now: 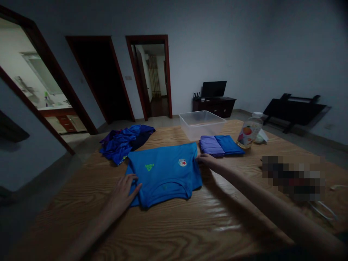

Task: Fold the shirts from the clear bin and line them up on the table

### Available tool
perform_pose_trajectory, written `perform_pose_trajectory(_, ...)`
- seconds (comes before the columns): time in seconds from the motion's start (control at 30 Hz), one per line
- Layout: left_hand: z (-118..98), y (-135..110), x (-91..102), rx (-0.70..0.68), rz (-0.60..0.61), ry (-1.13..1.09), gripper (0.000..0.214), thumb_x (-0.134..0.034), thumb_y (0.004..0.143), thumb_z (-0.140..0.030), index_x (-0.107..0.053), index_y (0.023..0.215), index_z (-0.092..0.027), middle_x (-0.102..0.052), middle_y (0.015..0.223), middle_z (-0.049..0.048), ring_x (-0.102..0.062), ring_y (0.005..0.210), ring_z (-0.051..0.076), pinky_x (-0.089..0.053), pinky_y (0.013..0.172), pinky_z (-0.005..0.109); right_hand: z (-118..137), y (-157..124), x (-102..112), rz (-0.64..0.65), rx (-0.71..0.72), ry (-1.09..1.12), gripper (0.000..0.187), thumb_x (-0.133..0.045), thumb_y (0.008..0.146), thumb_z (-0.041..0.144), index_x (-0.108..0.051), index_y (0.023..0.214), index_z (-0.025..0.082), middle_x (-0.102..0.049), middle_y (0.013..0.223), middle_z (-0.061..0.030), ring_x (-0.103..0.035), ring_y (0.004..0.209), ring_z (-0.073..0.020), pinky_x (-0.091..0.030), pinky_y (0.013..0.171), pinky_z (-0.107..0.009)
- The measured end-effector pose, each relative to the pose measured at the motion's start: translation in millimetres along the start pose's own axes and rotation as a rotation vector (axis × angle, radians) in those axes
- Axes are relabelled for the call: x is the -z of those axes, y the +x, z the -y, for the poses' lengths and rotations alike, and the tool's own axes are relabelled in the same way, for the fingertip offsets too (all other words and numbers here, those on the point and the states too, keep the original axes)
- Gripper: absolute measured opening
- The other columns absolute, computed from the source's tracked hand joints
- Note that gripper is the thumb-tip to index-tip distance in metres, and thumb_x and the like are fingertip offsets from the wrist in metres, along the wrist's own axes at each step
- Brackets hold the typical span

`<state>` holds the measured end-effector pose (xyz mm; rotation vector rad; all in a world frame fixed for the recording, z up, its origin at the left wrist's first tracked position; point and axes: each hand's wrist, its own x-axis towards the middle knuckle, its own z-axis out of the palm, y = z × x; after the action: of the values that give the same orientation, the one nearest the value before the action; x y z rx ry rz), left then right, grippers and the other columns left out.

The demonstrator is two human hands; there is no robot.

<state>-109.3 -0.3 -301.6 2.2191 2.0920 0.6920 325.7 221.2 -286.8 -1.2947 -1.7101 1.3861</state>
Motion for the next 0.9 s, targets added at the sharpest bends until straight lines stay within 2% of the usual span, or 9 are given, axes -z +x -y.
perform_pose_trajectory(0.1,-27,-5,-9.2,0.08,0.016,-0.031,0.064,-0.046,0.102,-0.069,-0.059,0.139,-0.018,-0.066,0.135,0.0165,-0.063,0.129,0.036,-0.047,0.116,0.057,3,-5,-4,0.056,-0.072,0.182,0.018,-0.071,0.086,0.034,-0.06,0.08,0.021,-0.068,0.08,-0.0027,-0.064,0.071,-0.0145,-0.055,0.069,-0.025)
perform_pose_trajectory(0.17,-31,-1,-16.6,0.133,-0.021,-0.049,0.074,-0.046,0.1,-0.071,-0.052,0.146,-0.013,-0.062,0.14,0.0203,-0.061,0.133,0.039,-0.047,0.117,0.058,6,-8,-5,0.082,-0.123,0.267,0.021,-0.07,0.087,0.032,-0.053,0.077,0.023,-0.062,0.072,-0.0003,-0.058,0.062,-0.0124,-0.052,0.06,-0.023)
perform_pose_trajectory(0.3,-14,11,-24.5,0.176,0.012,-0.142,0.073,-0.047,0.097,-0.072,-0.052,0.143,-0.015,-0.06,0.138,0.0186,-0.063,0.127,0.037,-0.05,0.114,0.057,14,-10,-3,0.113,-0.213,0.369,0.034,-0.074,0.086,0.029,-0.044,0.072,0.024,-0.046,0.057,0.0064,-0.04,0.047,-0.0085,-0.034,0.042,-0.019)
perform_pose_trajectory(0.4,-2,16,-23.8,0.221,0.051,-0.221,0.07,-0.047,0.097,-0.073,-0.054,0.139,-0.018,-0.061,0.135,0.0153,-0.07,0.105,0.03,-0.054,0.107,0.054,20,-8,-4,0.128,-0.244,0.417,0.037,-0.078,0.086,0.031,-0.044,0.072,0.024,-0.042,0.054,0.0088,-0.033,0.043,-0.0076,-0.027,0.039,-0.019)
perform_pose_trajectory(0.53,-2,13,-20.8,0.219,0.05,-0.235,0.07,-0.049,0.094,-0.074,-0.057,0.136,-0.019,-0.062,0.133,0.0144,-0.071,0.086,0.026,-0.056,0.102,0.054,23,-11,-9,0.094,-0.195,0.462,0.027,-0.084,0.082,0.032,-0.059,0.085,0.022,-0.062,0.067,0.0039,-0.055,0.057,-0.0113,-0.045,0.05,-0.02)
perform_pose_trajectory(0.6,-5,11,-19.9,0.206,0.048,-0.225,0.07,-0.049,0.095,-0.074,-0.057,0.138,-0.019,-0.061,0.135,0.0146,-0.072,0.093,0.029,-0.056,0.103,0.054,25,-17,-8,0.079,-0.148,0.475,0.024,-0.084,0.083,0.033,-0.066,0.095,0.022,-0.073,0.084,0.0004,-0.067,0.077,-0.0139,-0.054,0.067,-0.021)
perform_pose_trajectory(0.7,-7,10,-19.9,0.192,0.046,-0.207,0.071,-0.048,0.095,-0.073,-0.055,0.141,-0.019,-0.061,0.138,0.0156,-0.07,0.111,0.034,-0.053,0.108,0.055,26,-30,-1,0.121,-0.141,0.472,0.024,-0.077,0.087,0.042,-0.07,0.099,0.022,-0.077,0.096,-0.0038,-0.072,0.09,-0.0183,-0.059,0.08,-0.027)
perform_pose_trajectory(0.8,-7,11,-20.3,0.211,0.057,-0.198,0.071,-0.047,0.095,-0.073,-0.053,0.141,-0.019,-0.059,0.139,0.0164,-0.07,0.107,0.033,-0.052,0.108,0.056,23,-41,7,0.161,-0.172,0.42,0.027,-0.08,0.082,0.039,-0.07,0.099,0.021,-0.079,0.099,-0.006,-0.074,0.088,-0.0209,-0.06,0.081,-0.031)
perform_pose_trajectory(0.9,-5,13,-17.7,0.264,0.05,-0.196,0.074,-0.047,0.093,-0.075,-0.052,0.14,-0.019,-0.059,0.139,0.0169,-0.073,0.091,0.029,-0.056,0.101,0.053,16,-49,14,0.115,-0.189,0.315,0.043,-0.089,0.071,0.029,-0.069,0.109,0.022,-0.079,0.102,-0.0066,-0.075,0.087,-0.0217,-0.06,0.074,-0.03)
